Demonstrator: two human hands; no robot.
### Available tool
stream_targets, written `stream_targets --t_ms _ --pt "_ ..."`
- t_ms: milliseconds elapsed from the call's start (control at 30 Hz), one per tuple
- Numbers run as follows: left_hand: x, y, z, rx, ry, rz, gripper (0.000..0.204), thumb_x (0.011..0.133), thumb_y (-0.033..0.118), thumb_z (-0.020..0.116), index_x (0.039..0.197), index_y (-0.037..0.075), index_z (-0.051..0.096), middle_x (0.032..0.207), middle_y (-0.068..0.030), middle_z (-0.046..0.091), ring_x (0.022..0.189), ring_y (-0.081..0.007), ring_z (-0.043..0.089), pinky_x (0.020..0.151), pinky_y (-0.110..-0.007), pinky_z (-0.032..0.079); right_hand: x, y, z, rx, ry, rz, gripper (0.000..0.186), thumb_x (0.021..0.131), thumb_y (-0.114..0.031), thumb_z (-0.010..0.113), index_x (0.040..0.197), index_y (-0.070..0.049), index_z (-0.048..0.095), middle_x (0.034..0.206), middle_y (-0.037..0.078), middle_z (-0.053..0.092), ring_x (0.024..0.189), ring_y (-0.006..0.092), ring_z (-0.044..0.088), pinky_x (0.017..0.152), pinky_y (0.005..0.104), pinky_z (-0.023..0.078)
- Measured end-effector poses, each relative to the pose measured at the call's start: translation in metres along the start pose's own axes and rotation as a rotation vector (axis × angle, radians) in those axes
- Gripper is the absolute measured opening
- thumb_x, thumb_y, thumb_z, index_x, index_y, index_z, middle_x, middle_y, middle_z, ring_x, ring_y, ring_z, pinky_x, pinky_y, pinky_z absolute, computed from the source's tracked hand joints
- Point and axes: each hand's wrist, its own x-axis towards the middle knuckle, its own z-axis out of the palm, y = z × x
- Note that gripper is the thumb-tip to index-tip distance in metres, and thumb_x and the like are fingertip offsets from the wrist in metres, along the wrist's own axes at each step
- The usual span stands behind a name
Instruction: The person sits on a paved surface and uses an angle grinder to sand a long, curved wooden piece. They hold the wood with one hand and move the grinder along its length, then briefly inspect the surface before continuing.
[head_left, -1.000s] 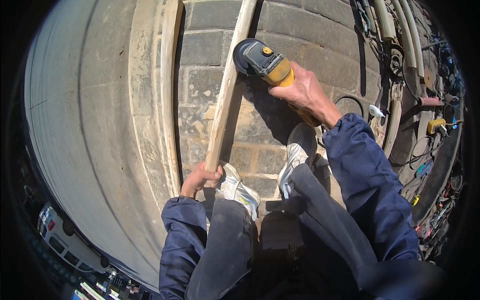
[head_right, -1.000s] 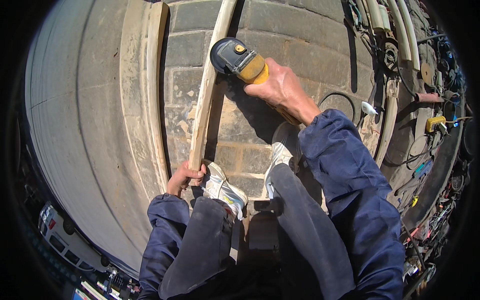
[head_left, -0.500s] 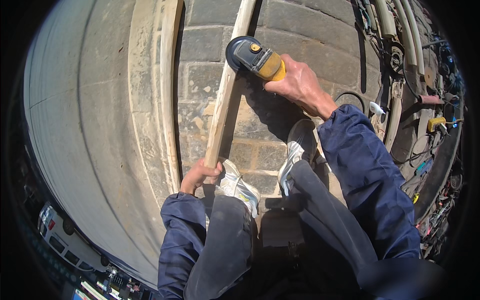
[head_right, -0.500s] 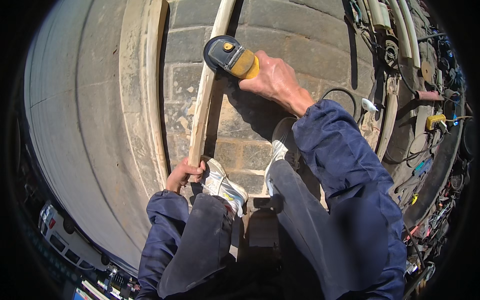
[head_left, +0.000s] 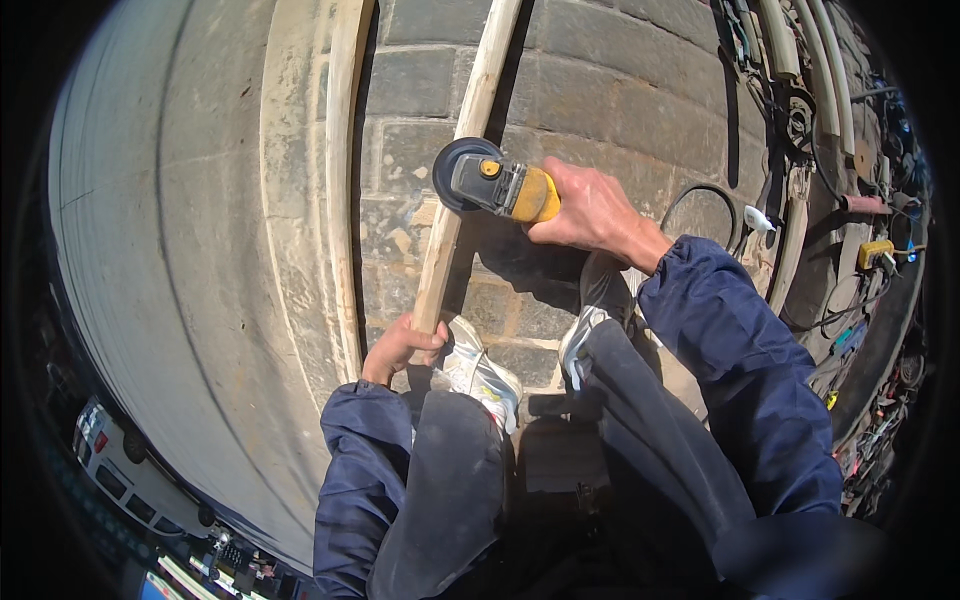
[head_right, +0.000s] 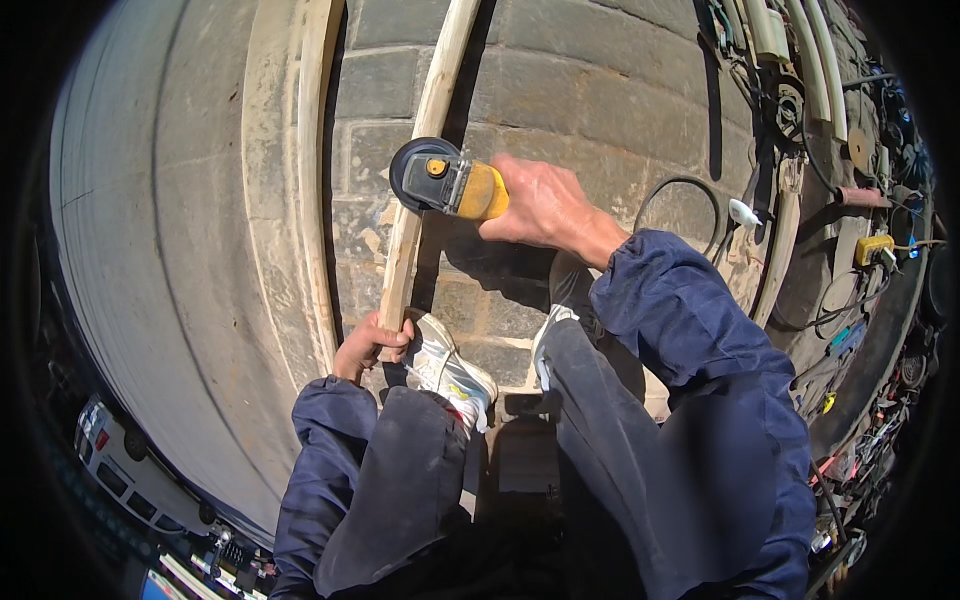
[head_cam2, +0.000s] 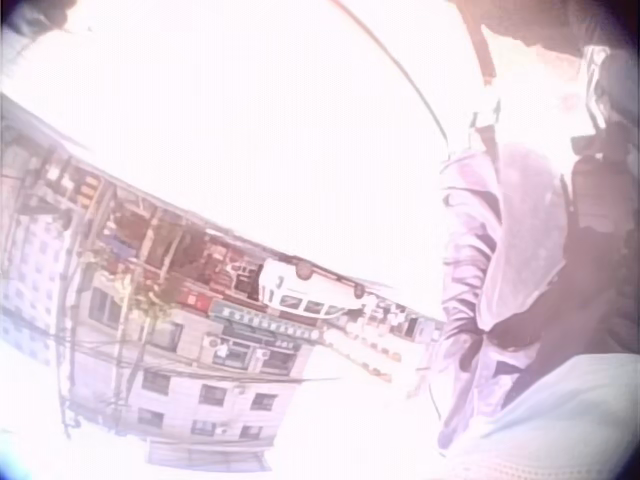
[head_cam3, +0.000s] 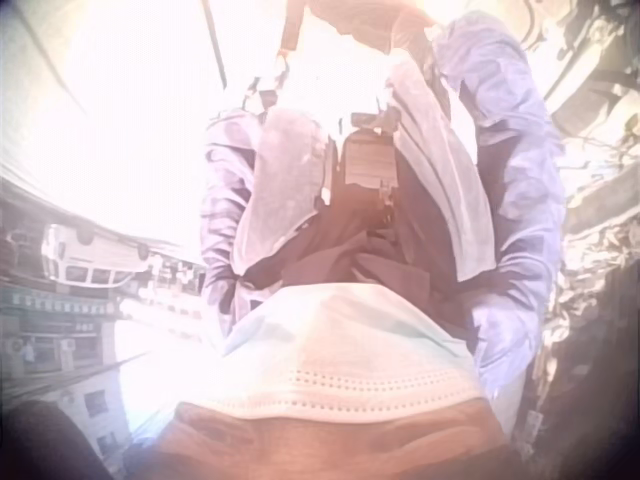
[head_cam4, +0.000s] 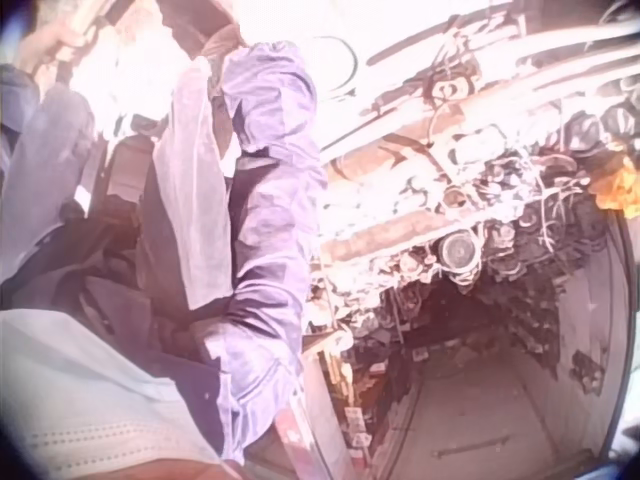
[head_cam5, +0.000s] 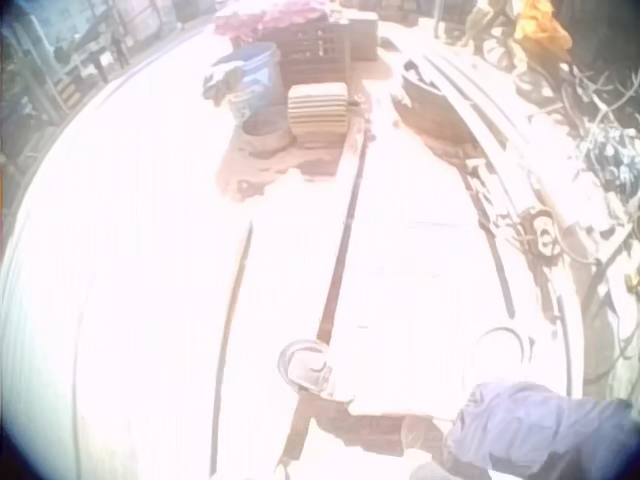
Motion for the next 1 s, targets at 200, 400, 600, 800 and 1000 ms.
stream_targets --t_ms 200,400,600,800,1000 --pt "0.003 -0.003 0.002 0.061 -0.028 0.033 0.024 0.096 0.009 0.088 0.116 0.0 0.077 0.085 -0.0091 0.076 0.071 -0.0211 0.076 0.069 -0.034 0.058 0.03 0.031 -0.075 0.186 0.333 0.283 0.065 0.084 -0.041 0.09 0.129 0.002 0.074 0.109 0.022 0.084 0.098 0.0374 0.083 0.089 0.0476 0.065" --pt "0.0 0.026 0.033 0.308 0.082 -0.108 0.023 0.103 0.018 0.086 0.116 0.001 0.079 0.092 -0.0107 0.081 0.081 -0.019 0.079 0.076 -0.034 0.06 -0.037 0.054 -0.064 0.368 0.394 0.435 0.065 0.082 -0.04 0.096 0.131 -0.001 0.076 0.116 0.012 0.084 0.105 0.0256 0.08 0.097 0.0405 0.063" --pt "0.017 0.062 0.067 1.109 0.21 -0.181 0.051 0.087 0.048 0.098 0.113 0.006 0.09 0.096 -0.0154 0.086 0.086 -0.0324 0.083 0.084 -0.044 0.063 -0.093 0.06 -0.037 0.494 0.35 0.571 0.063 0.081 -0.037 0.096 0.13 -0.002 0.076 0.116 0.012 0.084 0.103 0.0244 0.08 0.094 0.0393 0.063" --pt "0.02 0.089 0.105 1.719 0.411 -0.365 0.068 0.081 0.071 0.092 0.109 0.009 0.09 0.099 -0.0224 0.085 0.098 -0.0449 0.083 0.087 -0.052 0.064 -0.108 0.067 -0.025 0.581 0.389 0.58 0.057 0.083 -0.033 0.094 0.127 -0.001 0.076 0.112 0.011 0.083 0.1 0.0228 0.079 0.093 0.0392 0.063" --pt "0.04 0.126 0.125 1.495 0.464 -0.061 0.08 0.092 0.056 0.089 0.142 -0.002 0.068 0.12 -0.0326 0.082 0.119 -0.0492 0.078 0.101 -0.055 0.06 -0.114 0.076 -0.031 0.652 0.432 0.607 0.056 0.084 -0.029 0.092 0.129 -0.001 0.074 0.117 0.012 0.083 0.106 0.0227 0.079 0.097 0.0388 0.062"
